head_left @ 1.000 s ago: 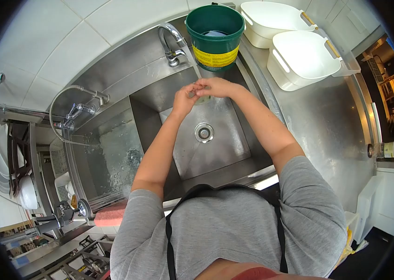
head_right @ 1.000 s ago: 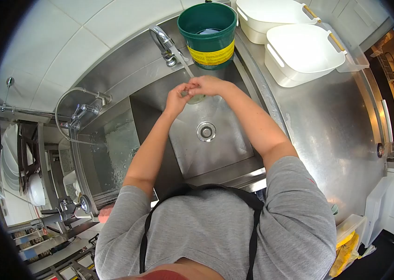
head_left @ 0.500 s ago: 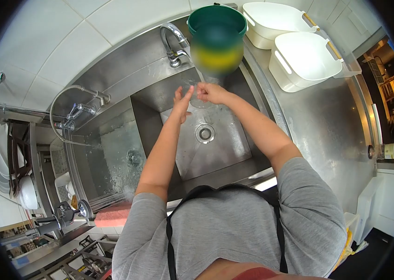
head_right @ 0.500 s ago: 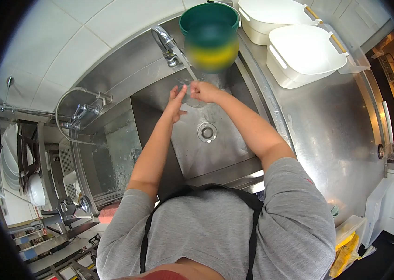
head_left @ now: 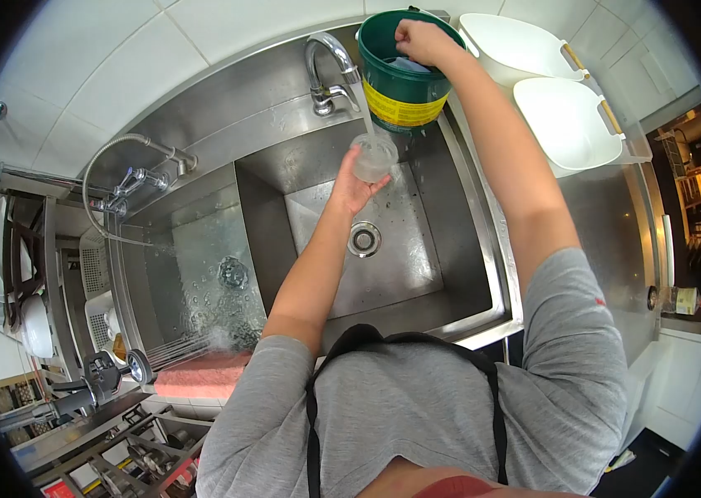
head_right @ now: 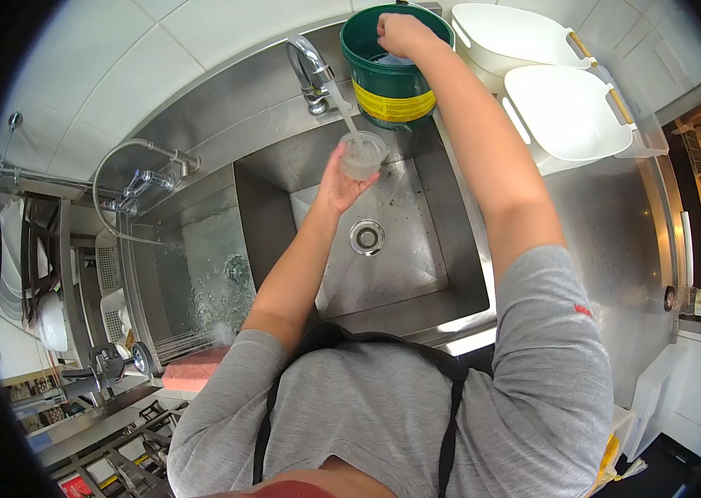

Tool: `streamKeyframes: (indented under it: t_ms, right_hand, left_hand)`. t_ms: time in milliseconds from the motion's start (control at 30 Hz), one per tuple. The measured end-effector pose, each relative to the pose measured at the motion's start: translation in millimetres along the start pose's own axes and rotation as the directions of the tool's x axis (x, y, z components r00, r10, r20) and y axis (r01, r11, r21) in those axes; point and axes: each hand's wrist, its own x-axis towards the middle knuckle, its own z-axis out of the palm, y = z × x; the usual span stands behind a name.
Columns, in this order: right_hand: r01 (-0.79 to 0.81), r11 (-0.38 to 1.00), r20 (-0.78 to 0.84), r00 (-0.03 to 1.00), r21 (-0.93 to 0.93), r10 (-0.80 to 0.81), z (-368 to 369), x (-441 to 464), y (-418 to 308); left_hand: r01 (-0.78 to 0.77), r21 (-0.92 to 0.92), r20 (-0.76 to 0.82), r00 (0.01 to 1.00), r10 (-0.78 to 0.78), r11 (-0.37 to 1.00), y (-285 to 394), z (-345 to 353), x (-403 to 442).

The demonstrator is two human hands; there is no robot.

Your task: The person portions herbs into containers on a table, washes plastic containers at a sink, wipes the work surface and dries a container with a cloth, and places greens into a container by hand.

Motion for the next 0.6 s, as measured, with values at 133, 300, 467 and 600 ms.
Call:
streamKeyframes:
  t_ms: [133,300,467,600]
  right_hand:
    - [-0.058,0.923,0.457,0.856,-0.381,0.242,22.2,21.6,9.1]
    - [0.003,0.891,0.718,0.594,-0.454,0.364,28.7,35.3,19.1]
    - [-0.037,0.815,0.654,0.575,-0.579,0.491,44.9,45.4,27.7]
    - [-0.036,0.874,0.608,0.705,-0.484,0.366,46.2,40.4,36.9]
  left_hand:
    - [-0.178,0.984,0.152,0.851,0.503,0.004,-3.8,-1.9,0.2]
    - [-0.206,0.97,0.243,0.829,0.503,-0.129,2.7,-5.0,2.5]
    - [-0.287,0.915,0.145,0.89,0.432,0.283,6.9,-0.4,8.6]
    - [0.002,0.256,-0.063,0.998,0.014,0.967,11.0,21.3,0.7]
